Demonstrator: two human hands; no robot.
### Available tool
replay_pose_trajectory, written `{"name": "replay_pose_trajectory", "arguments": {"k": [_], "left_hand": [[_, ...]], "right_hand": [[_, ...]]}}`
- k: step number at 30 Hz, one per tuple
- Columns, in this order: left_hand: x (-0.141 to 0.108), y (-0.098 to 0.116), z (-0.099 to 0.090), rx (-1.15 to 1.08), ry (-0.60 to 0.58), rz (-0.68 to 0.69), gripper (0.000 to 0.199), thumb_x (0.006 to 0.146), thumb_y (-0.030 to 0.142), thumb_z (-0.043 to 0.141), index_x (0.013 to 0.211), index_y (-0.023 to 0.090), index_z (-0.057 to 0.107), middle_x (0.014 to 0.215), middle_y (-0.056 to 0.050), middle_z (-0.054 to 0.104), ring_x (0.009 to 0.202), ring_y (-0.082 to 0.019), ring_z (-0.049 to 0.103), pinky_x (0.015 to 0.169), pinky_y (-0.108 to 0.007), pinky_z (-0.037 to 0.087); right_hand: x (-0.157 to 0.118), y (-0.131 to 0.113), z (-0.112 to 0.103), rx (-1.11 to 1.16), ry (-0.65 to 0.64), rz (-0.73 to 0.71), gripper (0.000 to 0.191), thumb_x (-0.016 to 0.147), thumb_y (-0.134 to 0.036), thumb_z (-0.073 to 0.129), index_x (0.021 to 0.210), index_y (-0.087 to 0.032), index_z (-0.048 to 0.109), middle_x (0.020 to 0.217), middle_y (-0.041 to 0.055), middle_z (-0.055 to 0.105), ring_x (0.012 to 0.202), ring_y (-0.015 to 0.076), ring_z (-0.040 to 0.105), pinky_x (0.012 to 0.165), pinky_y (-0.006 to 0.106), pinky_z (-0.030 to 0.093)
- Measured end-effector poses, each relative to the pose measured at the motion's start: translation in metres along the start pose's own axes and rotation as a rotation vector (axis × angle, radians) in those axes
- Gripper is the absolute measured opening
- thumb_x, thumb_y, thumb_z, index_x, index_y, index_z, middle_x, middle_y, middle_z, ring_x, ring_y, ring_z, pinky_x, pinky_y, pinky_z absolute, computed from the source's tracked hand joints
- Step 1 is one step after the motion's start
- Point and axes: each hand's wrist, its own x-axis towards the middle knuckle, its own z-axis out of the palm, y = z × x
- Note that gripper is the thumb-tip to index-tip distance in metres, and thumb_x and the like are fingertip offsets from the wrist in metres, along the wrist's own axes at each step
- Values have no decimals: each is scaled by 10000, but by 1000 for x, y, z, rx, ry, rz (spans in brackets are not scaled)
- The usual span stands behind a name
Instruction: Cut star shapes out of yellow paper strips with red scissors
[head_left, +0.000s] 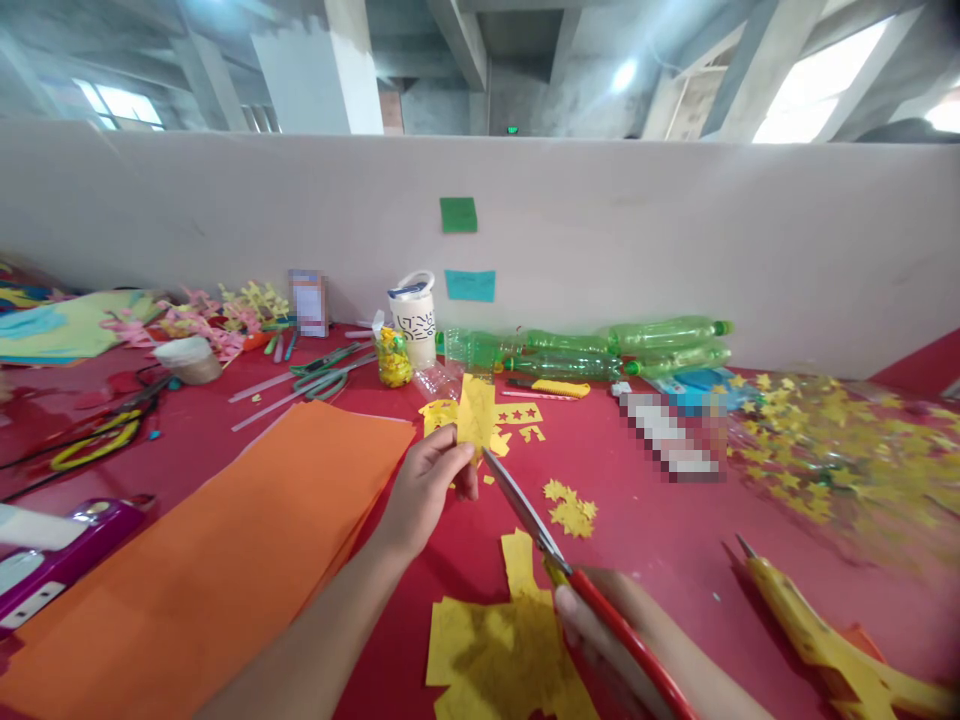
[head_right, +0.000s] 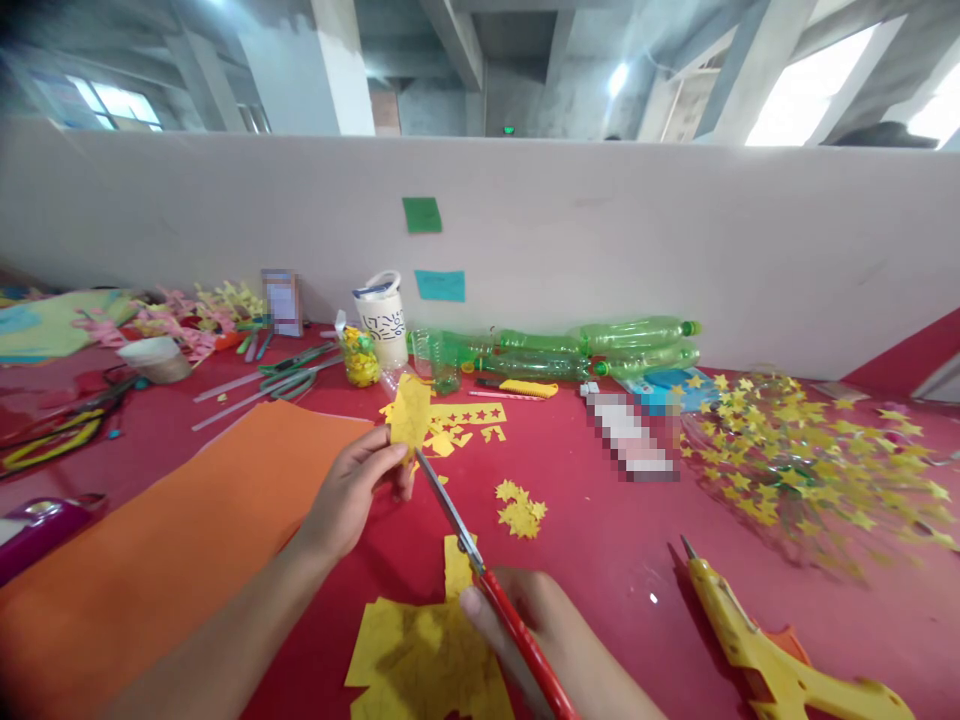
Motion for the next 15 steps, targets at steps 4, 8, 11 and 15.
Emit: {"name": "replay_pose_trajectory", "arguments": {"k": [4,8,11,15], "left_hand": [[1,3,-3,59,-10,18,228,871,272,486,663,177,486,530,44,542,502,-102,521,538,-238,416],[1,5,-4,73,-13,11,229,870,273,490,664,174,492,525,44,536,494,-95,511,523,-228,412],[0,7,-3,68,-24,8,236,876,294,492,673,174,492,528,42,537,497,-92,505,523,-225,407],[-1,8,-1,68,-59,-17,249,872,347,514,692,175,496,528,36,543,501,-96,494,519,-227,401]], "right_hand": [[3,3,0,-14,-2,8,560,786,-726,437,615,-200,345,569,-55,317,517,82,289,449,210,230],[4,2,1,-15,45,26,574,746,-747,466,601,-198,382,567,-47,315,527,93,303,459,215,251],[3,-1,2,28,52,0,572,721,-744,500,584,-197,404,569,-41,319,534,101,313,482,222,277],[3,-2,1,62,74,-33,570,716,-746,509,589,-199,412,558,-41,322,533,102,325,468,212,283]]}}
